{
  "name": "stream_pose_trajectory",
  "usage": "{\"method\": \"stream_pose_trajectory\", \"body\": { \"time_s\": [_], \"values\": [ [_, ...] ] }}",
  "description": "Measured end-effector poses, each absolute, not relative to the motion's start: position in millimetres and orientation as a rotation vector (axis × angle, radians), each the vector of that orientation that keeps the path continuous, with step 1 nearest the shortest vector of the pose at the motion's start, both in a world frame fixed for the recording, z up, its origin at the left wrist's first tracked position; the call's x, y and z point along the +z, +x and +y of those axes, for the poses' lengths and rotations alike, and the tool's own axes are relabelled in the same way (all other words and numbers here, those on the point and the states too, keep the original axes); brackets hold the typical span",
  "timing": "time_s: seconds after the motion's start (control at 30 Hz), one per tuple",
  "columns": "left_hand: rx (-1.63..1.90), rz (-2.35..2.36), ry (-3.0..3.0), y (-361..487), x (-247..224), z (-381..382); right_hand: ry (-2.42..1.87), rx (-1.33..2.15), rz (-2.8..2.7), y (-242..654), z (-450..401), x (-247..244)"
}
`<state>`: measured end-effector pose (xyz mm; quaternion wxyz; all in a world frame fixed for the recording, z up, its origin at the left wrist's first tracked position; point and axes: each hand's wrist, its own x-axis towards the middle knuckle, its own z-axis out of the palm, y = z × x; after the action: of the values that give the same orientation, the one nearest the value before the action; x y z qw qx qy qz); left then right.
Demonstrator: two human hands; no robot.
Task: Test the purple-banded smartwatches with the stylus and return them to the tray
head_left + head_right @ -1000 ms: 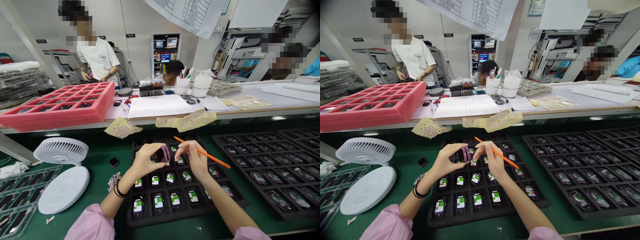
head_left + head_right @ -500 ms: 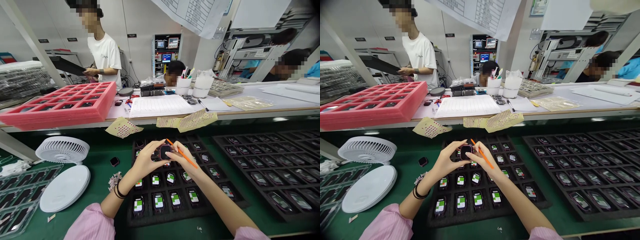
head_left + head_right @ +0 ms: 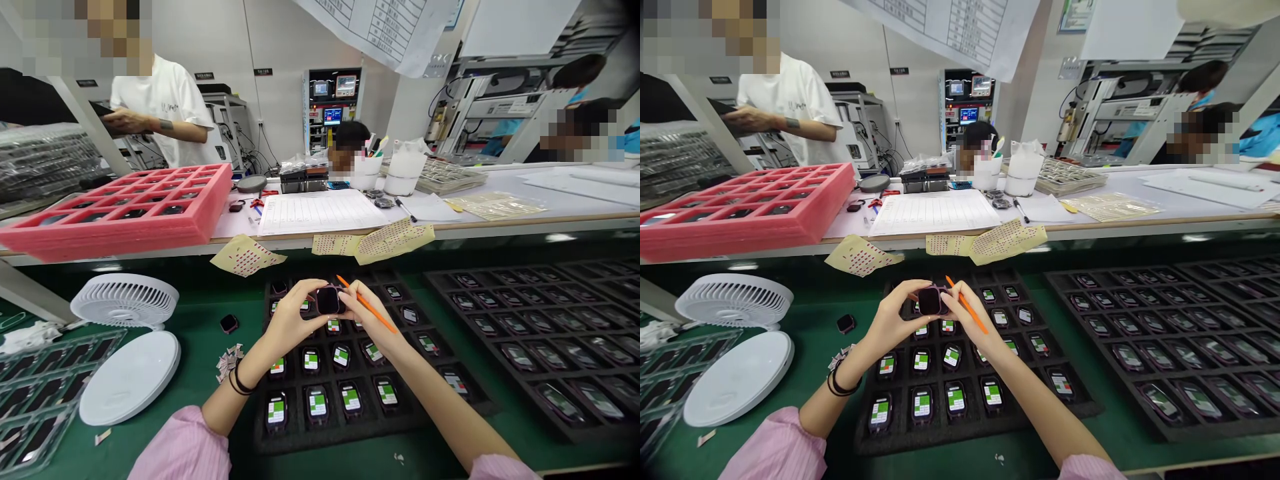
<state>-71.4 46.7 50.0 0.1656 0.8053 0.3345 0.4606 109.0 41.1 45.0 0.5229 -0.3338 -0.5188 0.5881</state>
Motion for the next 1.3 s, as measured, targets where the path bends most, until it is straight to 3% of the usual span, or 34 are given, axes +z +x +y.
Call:
{"method": "stream_pose_trajectory", "body": {
  "time_s": [0.23, 1.03, 1.13, 1.3],
  "values": [
    [1.352, 1.119, 2.082, -76.8, 51.8, 52.9, -0.759, 1.409, -1.202, 111.0, 45.8, 46.0],
    [1.282, 1.057, 1.864, -78.2, 47.1, 59.6, -0.744, 1.365, -1.310, 111.0, 42.2, 48.8],
    [1.334, 1.090, 1.872, -79.7, 44.9, 61.7, -0.793, 1.222, -1.405, 117.9, 48.6, 41.6],
    [1.251, 1.266, 2.053, -79.9, 32.0, 90.2, -1.195, 0.621, -1.813, 139.6, 86.7, 24.9]
  ]
}}
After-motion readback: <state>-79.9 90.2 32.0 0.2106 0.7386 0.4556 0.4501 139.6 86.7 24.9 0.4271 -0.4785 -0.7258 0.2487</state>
